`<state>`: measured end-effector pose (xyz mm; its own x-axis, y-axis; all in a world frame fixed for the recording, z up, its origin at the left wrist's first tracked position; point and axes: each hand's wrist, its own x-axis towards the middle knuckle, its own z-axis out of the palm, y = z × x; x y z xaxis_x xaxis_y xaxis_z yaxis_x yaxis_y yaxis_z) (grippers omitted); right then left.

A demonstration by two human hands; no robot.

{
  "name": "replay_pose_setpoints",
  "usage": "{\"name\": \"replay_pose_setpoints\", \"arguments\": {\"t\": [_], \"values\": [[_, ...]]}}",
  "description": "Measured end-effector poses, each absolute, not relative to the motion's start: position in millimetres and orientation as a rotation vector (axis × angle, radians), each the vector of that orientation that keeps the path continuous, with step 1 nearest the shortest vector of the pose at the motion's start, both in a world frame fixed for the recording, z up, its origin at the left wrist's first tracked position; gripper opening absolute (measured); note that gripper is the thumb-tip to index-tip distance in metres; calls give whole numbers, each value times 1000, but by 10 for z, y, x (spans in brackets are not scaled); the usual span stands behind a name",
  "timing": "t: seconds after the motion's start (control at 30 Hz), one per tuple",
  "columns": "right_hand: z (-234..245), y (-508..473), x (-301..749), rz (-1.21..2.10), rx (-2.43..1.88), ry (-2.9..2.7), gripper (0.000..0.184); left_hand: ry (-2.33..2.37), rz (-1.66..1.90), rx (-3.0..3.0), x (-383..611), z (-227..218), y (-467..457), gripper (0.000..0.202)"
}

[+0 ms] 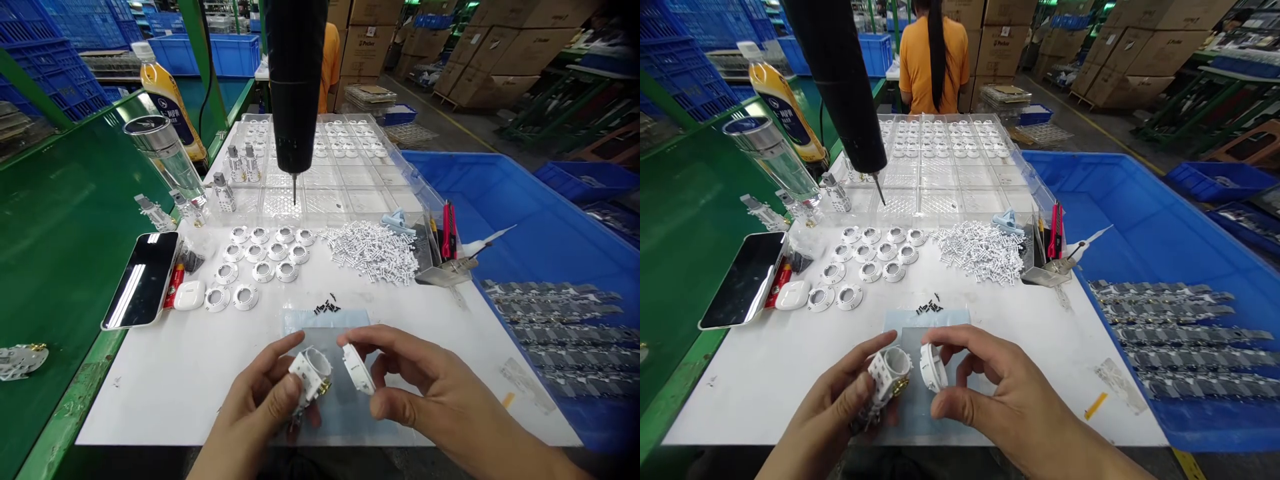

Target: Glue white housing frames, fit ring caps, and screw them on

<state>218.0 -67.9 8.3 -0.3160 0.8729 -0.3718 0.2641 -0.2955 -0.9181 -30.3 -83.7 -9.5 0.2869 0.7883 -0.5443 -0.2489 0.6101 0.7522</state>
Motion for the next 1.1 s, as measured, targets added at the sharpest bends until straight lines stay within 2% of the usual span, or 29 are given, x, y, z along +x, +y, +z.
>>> {"name": "replay_pose_setpoints", "arguments": {"t": [0.23,0.43,0.63,0.77,0.9,1.0,1.1], "values": [[9,-602,2009,1883,-1117,-1109,38,1133,632,602,-262,-22,-826,55],[-37,-566,1983,1911,-1139,-1105,41,1095,688,790,-234,-12,-864,54],[13,-591,1949,1915,-1231,-1177,45,1098,670,817,-246,-16,-874,42],[22,-627,1952,1914,-1210,-1173,40,1108,655,802,-259,-12,-874,47],[58,-653,2002,1842,-1204,-1269,44,1093,624,726,-292,-32,-881,57],[97,-672,2036,1709,-1254,-1482,49,1052,551,603,-335,-74,-891,68],[126,-693,2049,1465,-1265,-1774,56,1005,481,524,-370,-112,-899,68]]}}
